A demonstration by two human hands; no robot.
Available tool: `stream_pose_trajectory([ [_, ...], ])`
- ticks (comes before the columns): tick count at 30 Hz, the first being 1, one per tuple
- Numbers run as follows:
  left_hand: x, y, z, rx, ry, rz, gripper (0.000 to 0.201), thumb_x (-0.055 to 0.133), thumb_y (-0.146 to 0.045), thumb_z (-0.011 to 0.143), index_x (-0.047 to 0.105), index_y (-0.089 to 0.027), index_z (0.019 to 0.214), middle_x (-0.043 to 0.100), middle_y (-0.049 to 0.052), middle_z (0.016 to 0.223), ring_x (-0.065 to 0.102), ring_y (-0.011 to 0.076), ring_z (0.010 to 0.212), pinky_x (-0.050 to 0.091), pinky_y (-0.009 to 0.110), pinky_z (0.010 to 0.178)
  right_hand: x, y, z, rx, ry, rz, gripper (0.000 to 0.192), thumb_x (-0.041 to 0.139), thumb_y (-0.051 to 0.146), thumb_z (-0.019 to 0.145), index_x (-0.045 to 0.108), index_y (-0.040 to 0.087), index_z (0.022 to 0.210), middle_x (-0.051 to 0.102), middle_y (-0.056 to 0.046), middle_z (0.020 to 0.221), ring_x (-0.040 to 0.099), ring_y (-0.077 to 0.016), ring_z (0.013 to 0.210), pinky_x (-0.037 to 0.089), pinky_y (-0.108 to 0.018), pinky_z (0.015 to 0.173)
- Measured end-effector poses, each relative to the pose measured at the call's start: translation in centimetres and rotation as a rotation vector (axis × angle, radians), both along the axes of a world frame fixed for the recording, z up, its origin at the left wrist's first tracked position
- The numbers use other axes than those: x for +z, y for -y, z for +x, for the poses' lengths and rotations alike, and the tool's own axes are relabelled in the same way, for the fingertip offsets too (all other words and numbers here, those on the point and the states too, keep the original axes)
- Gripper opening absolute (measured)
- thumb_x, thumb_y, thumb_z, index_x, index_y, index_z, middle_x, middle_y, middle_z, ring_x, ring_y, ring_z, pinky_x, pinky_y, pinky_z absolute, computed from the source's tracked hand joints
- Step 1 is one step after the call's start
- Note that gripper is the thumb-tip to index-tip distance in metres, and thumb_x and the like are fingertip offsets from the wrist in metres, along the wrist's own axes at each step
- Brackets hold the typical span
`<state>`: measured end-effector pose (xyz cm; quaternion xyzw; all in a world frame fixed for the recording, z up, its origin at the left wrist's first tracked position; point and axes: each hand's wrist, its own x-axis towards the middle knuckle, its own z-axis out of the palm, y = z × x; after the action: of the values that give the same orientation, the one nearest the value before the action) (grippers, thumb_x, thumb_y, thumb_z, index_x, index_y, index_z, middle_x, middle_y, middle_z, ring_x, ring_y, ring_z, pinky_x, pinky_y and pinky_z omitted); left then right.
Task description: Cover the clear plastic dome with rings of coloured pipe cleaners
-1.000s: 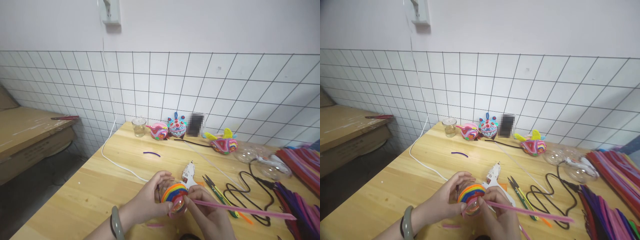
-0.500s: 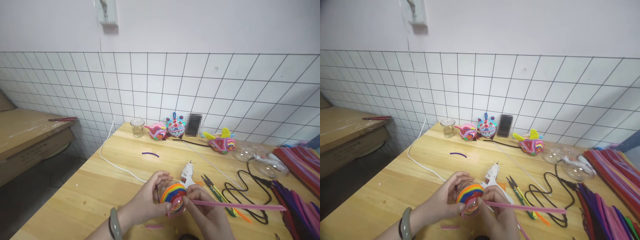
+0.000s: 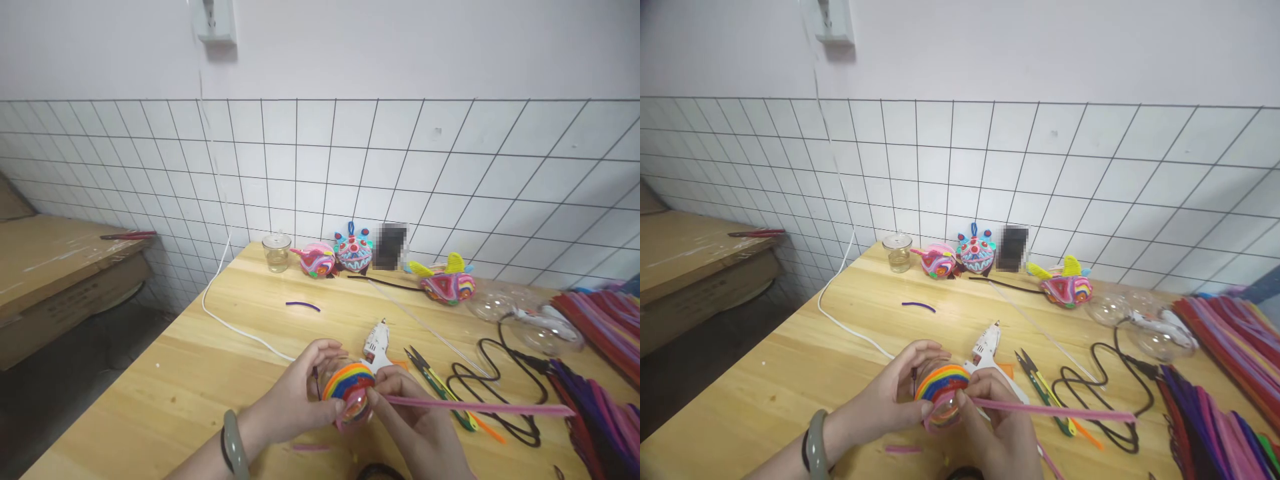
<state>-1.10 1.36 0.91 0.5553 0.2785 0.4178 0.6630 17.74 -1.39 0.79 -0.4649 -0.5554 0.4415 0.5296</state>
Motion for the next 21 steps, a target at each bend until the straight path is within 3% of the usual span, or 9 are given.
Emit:
stream_pose_trajectory([
  [7,-0.3,-0.3,0.0,-0.034,0.075,0.0,0.057,0.072,-0.045,0.076,0.049,-0.022,0.123,0.059,0.014,0.128,0.051,0.0298,0.125,0.032,0.048,0.106,-0.4,-0.5,0.3,-0.004,0.018,-0.013,0.029,0.07,0.045,0.078,0.065,0.021,0.062,0.062,-0.004,0.073,0.06,-0.0216,0.073,0.05,-0.031,0.066],
  [21,-0.4,-0.1,0.3,0.0,0.019,-0.04,0.071,0.084,-0.033,0.064,0.048,-0.023,0.124,0.059,0.014,0.128,0.054,0.0294,0.122,0.035,0.047,0.106,-1.4,-0.9,-0.1,-0.063,-0.067,-0.031,0.034,0.072,0.049,0.073,0.062,0.02,0.059,0.059,-0.002,0.065,0.057,-0.0188,0.063,0.048,-0.029,0.058],
])
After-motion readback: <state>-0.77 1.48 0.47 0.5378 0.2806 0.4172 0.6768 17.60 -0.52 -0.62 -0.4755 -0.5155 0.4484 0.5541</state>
